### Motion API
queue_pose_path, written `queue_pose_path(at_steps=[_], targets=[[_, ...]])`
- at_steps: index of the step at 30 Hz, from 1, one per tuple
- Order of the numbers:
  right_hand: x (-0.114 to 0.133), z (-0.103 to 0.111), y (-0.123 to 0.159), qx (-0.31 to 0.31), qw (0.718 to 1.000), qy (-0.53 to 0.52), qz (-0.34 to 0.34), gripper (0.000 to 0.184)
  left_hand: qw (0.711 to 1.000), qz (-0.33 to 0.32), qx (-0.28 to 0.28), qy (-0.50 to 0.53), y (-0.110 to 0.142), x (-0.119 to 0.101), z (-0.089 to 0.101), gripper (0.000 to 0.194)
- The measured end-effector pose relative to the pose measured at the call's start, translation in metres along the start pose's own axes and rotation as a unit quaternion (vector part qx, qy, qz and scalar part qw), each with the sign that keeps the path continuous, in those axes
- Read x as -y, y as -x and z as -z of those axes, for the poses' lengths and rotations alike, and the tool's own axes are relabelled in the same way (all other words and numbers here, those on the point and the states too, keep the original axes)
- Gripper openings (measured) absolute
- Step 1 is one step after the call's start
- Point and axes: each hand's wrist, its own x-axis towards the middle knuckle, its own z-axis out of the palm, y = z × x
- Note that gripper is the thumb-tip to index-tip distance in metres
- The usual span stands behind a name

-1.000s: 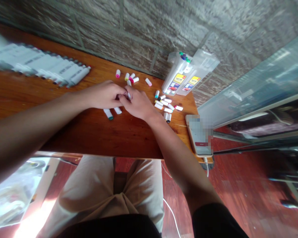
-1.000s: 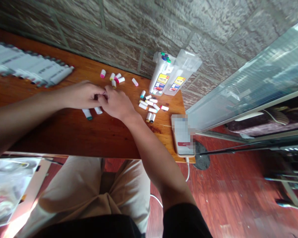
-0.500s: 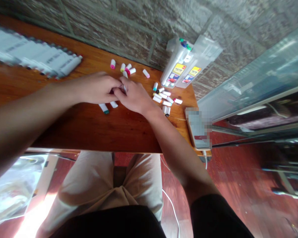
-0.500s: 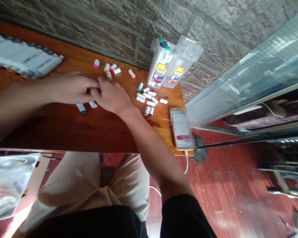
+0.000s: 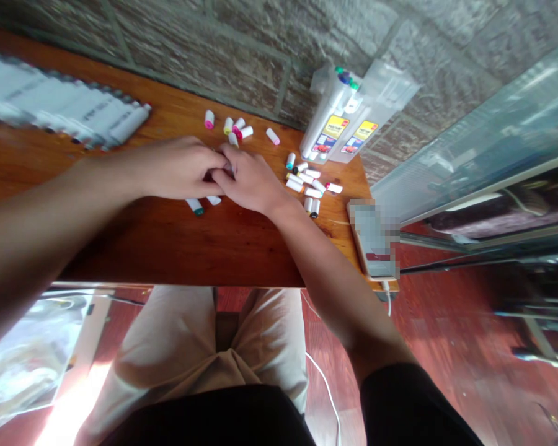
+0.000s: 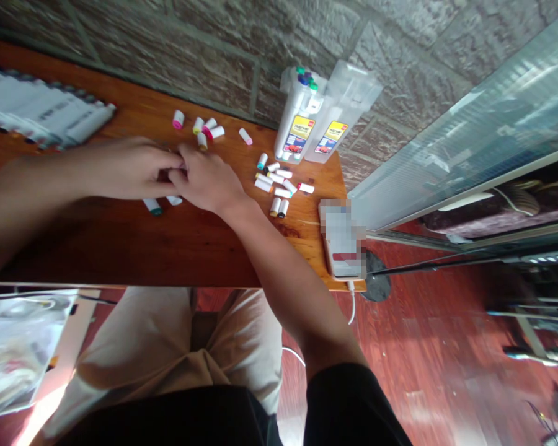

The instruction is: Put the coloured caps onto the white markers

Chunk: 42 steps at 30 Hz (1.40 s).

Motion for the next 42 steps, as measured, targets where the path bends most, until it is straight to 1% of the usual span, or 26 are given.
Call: queue_pose_path(at_steps=[4, 8, 15, 20, 22, 27, 36, 42], targets=[[-0.008, -0.005, -0.001, -0.014, 0.999, -0.030, 0.018, 0.013, 0.999, -0.015, -0.022, 0.024, -0.001, 0.003, -0.002, 0.024], [-0.012, -0.008, -0.003, -0.017, 0.999, -0.049, 0.017, 0.013, 0.998, -0.008, -0.025, 0.049, -0.002, 0.006, -0.004, 0.024], [-0.009, -0.004, -0.002, -0.010, 0.998, -0.058, 0.010, 0.010, 0.996, -0.032, -0.062, 0.058, -0.005, 0.007, -0.010, 0.025], [-0.009, -0.004, -0.001, -0.014, 0.998, -0.067, 0.000, 0.008, 0.990, -0.053, -0.096, 0.092, -0.009, 0.013, -0.018, 0.027], [-0.010, -0.005, -0.002, -0.020, 0.997, -0.069, 0.005, 0.008, 0.989, -0.052, -0.098, 0.097, -0.009, 0.015, -0.019, 0.026], [-0.011, -0.005, -0.001, -0.016, 0.998, -0.068, 0.001, 0.008, 0.991, -0.049, -0.082, 0.097, -0.009, 0.014, -0.019, 0.025], [-0.010, -0.004, -0.001, -0.014, 0.999, -0.052, 0.002, 0.011, 0.985, -0.067, -0.099, 0.121, -0.010, 0.015, -0.018, 0.026], [-0.014, -0.006, -0.002, -0.026, 0.998, -0.060, 0.011, 0.011, 0.989, -0.053, -0.083, 0.113, -0.011, 0.017, -0.020, 0.024]])
